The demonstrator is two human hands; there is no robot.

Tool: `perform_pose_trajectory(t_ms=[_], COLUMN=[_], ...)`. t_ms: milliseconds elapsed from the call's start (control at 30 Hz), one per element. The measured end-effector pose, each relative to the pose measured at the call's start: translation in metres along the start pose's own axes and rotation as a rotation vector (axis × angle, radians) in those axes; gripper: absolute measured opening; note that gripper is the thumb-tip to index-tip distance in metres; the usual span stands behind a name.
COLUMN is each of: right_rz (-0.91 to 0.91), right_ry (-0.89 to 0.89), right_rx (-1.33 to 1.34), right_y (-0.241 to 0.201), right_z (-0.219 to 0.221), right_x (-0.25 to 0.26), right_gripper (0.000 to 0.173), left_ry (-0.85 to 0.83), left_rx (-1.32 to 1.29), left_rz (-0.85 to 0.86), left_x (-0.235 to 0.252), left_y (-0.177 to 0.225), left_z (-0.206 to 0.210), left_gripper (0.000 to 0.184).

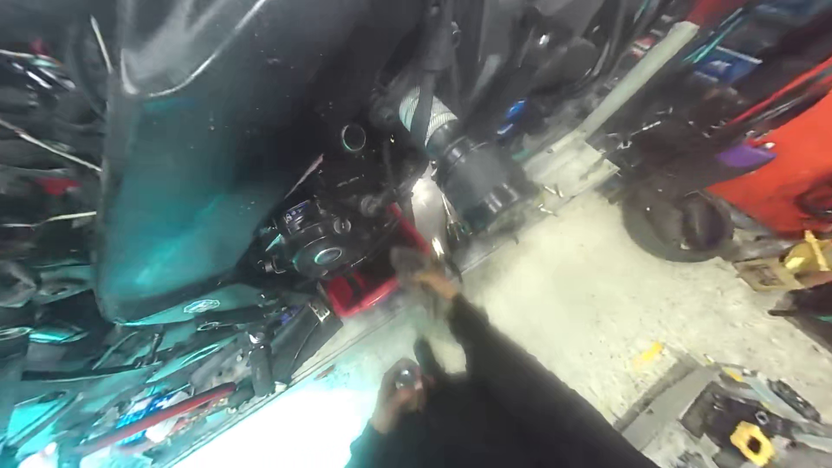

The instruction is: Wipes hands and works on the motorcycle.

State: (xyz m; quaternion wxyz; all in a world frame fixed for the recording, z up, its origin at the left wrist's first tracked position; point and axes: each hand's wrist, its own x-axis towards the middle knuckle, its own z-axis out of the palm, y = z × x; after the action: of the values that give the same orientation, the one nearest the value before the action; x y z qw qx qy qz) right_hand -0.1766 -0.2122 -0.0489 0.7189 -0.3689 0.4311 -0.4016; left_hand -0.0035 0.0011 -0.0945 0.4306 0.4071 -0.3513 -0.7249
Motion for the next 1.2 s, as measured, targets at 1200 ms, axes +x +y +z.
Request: perform_pose_trajectory(t_ms=[1200], right_rz=[-0.162], right_ry=[0.185], right_rx=[-1.039], right_y=[-0.047], right_z=[-0.145], right_x=[0.049], right_gripper=[0.076], left_ry=[0.651], left_rx=[-0.129], left_rz=[0.113], left_x=[0.095], left_y=[0.04], left_z=[0.112], left_gripper=[0.035])
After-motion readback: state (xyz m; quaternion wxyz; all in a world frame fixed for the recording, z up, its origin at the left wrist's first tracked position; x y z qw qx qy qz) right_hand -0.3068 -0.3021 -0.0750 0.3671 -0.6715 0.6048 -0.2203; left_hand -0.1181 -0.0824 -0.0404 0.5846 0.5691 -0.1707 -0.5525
